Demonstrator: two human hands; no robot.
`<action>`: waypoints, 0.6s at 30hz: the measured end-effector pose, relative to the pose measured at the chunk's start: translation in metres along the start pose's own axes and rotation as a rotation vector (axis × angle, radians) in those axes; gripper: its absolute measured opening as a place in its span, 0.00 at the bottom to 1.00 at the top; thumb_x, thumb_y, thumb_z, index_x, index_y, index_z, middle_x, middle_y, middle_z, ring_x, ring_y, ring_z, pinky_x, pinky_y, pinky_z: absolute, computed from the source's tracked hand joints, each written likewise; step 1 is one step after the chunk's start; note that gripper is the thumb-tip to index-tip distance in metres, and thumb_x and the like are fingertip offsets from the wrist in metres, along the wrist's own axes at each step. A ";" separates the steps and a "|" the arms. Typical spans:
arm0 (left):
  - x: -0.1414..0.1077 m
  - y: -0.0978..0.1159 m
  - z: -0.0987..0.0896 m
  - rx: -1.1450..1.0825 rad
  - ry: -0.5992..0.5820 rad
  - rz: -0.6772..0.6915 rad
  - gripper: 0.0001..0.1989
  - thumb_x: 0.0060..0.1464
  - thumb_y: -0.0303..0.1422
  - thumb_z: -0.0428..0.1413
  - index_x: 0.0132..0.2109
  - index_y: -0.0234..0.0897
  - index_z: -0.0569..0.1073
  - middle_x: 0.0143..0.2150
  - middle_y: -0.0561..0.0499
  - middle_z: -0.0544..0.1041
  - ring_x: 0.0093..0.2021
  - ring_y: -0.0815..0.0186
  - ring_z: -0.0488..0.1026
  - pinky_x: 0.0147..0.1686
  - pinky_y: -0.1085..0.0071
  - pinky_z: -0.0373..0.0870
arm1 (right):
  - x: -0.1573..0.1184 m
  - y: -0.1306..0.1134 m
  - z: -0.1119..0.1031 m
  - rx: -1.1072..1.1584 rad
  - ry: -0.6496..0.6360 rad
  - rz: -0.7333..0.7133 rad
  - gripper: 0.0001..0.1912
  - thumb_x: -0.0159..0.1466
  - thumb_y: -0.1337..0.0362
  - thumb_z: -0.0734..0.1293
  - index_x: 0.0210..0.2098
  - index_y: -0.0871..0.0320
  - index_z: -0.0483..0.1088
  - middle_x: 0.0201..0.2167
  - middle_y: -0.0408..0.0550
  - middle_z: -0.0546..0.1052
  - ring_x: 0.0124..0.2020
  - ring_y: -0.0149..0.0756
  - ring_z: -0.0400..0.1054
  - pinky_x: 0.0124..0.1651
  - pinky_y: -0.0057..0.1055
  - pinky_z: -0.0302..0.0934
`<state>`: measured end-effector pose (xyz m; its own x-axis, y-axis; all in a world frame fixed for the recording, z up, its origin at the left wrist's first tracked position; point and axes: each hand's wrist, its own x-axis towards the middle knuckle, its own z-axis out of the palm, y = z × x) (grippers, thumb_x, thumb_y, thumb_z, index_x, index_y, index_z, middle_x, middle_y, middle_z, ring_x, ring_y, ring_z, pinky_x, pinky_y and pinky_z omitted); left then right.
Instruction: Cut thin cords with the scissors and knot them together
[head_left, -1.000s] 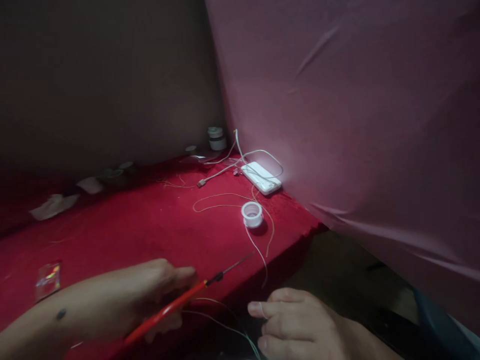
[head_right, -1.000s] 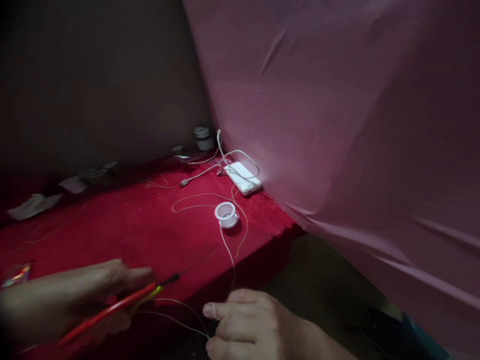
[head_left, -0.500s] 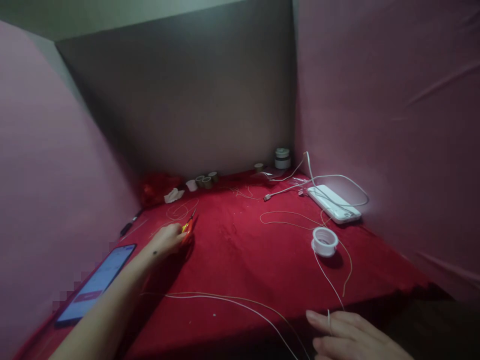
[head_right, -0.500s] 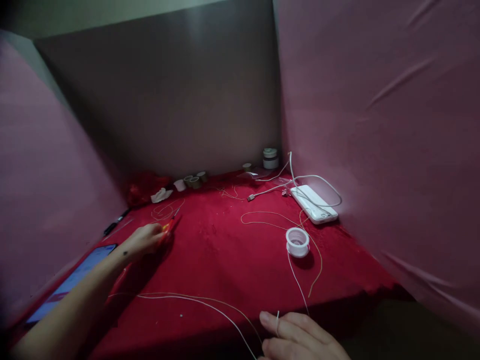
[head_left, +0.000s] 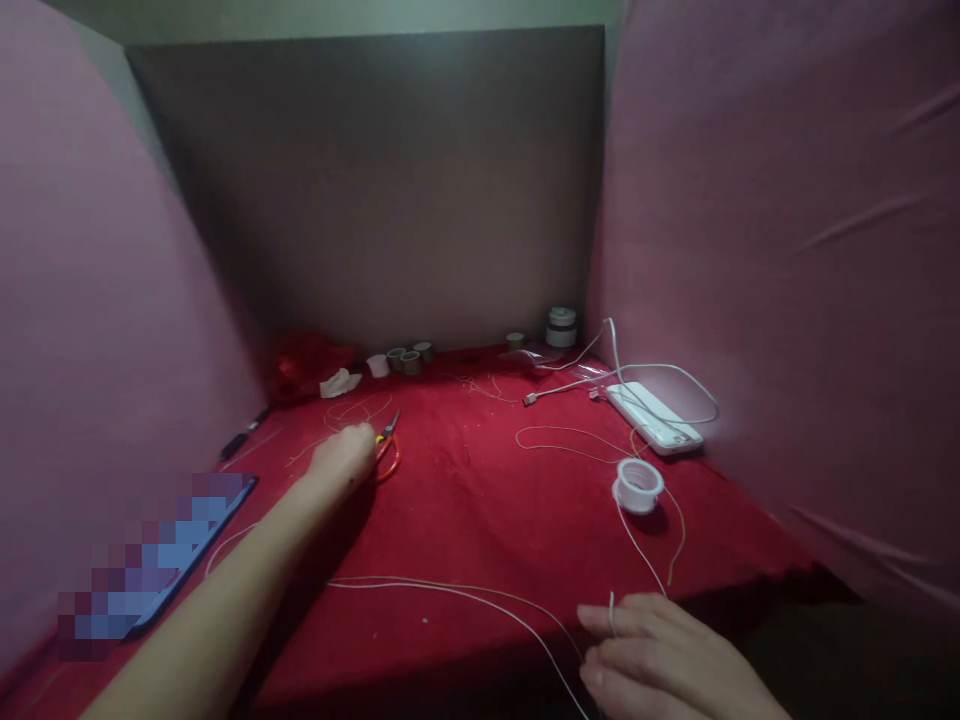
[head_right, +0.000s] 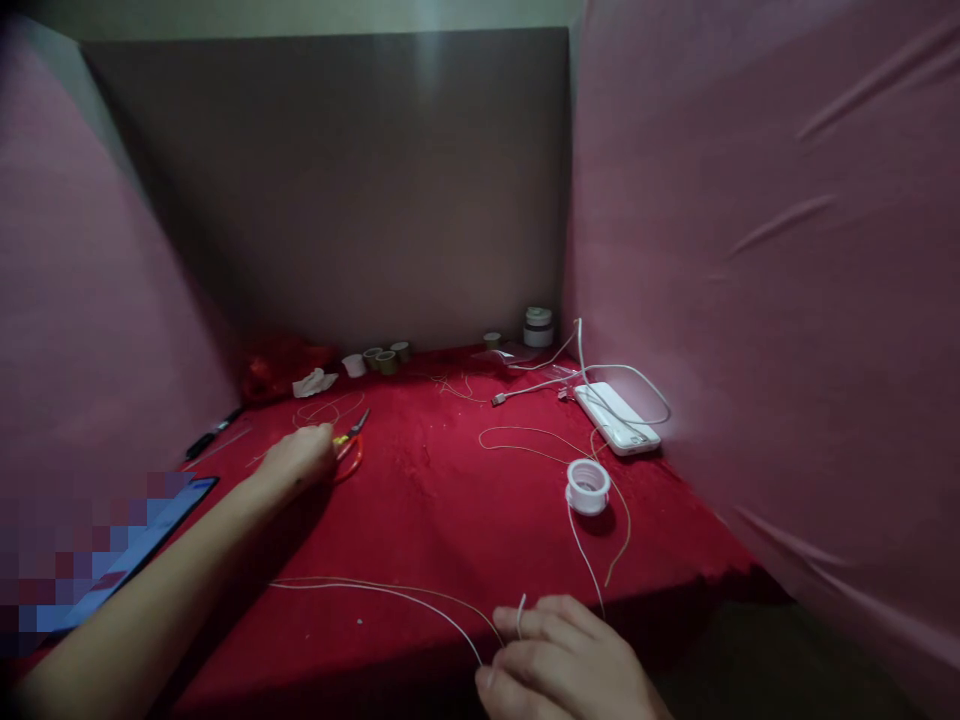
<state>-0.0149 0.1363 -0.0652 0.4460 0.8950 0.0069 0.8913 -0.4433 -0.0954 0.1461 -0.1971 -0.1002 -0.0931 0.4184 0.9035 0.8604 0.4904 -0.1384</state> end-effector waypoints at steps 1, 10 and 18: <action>-0.008 0.005 -0.006 -0.008 0.014 0.035 0.19 0.54 0.37 0.44 0.42 0.26 0.71 0.42 0.30 0.72 0.43 0.45 0.70 0.38 0.57 0.65 | 0.003 0.001 -0.004 0.013 -0.034 0.033 0.11 0.64 0.68 0.58 0.37 0.60 0.72 0.23 0.47 0.75 0.34 0.34 0.72 0.38 0.28 0.67; -0.153 0.110 -0.019 -1.502 -0.887 0.793 0.33 0.43 0.35 0.62 0.56 0.44 0.60 0.54 0.48 0.66 0.54 0.62 0.63 0.50 0.67 0.62 | 0.042 0.000 -0.024 -0.176 -0.159 0.187 0.13 0.58 0.76 0.59 0.40 0.64 0.71 0.31 0.52 0.75 0.43 0.40 0.69 0.45 0.39 0.64; -0.172 0.099 0.020 -1.263 -1.156 0.508 0.14 0.37 0.34 0.63 0.35 0.37 0.74 0.23 0.56 0.68 0.21 0.75 0.61 0.22 0.79 0.56 | 0.028 0.006 -0.076 -0.348 -0.006 0.399 0.17 0.58 0.76 0.62 0.44 0.56 0.71 0.40 0.48 0.74 0.46 0.39 0.67 0.48 0.37 0.62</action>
<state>-0.0051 -0.0600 -0.0955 0.8863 0.0015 -0.4630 0.4617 0.0727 0.8840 0.1864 -0.2408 -0.0454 0.2731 0.5258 0.8056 0.9450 0.0099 -0.3268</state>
